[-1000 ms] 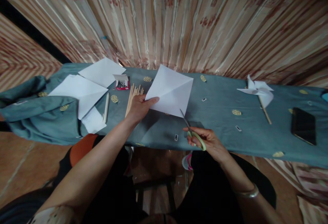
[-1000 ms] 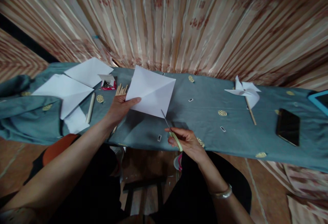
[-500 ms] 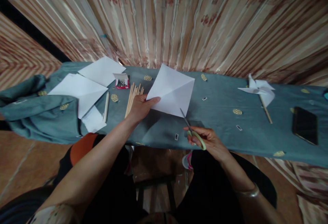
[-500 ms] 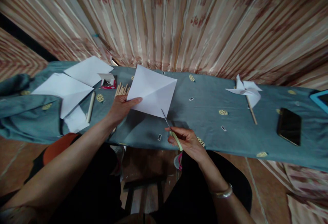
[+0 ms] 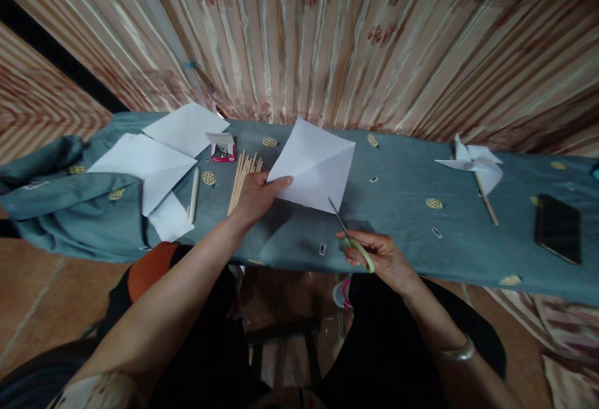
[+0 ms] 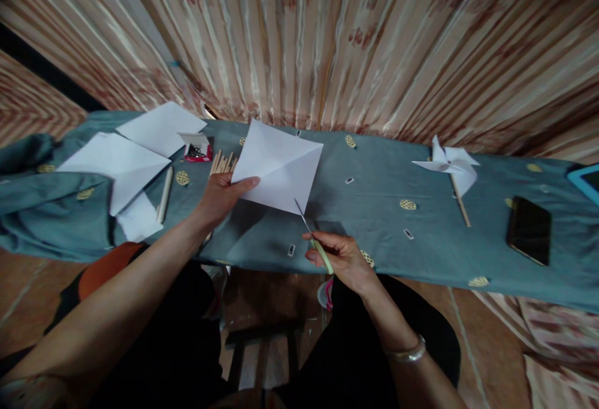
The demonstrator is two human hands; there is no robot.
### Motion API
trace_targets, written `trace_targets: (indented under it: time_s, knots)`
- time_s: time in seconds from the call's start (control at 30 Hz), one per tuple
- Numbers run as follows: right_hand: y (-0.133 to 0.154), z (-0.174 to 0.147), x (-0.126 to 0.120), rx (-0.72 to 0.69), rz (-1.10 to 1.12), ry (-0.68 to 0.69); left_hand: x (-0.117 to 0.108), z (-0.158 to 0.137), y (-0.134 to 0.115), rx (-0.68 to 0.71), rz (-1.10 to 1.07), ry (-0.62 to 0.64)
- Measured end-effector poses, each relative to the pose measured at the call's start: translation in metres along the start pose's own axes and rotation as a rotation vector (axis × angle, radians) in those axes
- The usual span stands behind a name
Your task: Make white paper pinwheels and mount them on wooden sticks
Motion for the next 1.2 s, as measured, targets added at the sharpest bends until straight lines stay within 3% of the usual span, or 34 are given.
trace_targets:
  time_s: [0.4, 0.77, 1.2]
  knots:
    - [0.002, 0.002, -0.001, -0.038, -0.062, 0.003, 0.016, -0.008, 0.004, -0.072, -0.035, 0.065]
    - [-0.001, 0.002, -0.001, -0.004, 0.001, 0.004, 0.012, -0.005, 0.012, -0.084, -0.018, 0.053]
    - [0.001, 0.003, 0.002, 0.010, -0.019, 0.017, 0.024, -0.010, 0.016, -0.112, -0.008, 0.105]
Point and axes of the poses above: each hand's wrist, its own z-axis towards the middle knuckle, its own x-axis out of the palm, y = z × x, the point moved 10 cm from there along z, towards the middle knuckle, and after that the axes turned 10 degrees about y, right-handed, at the moved point
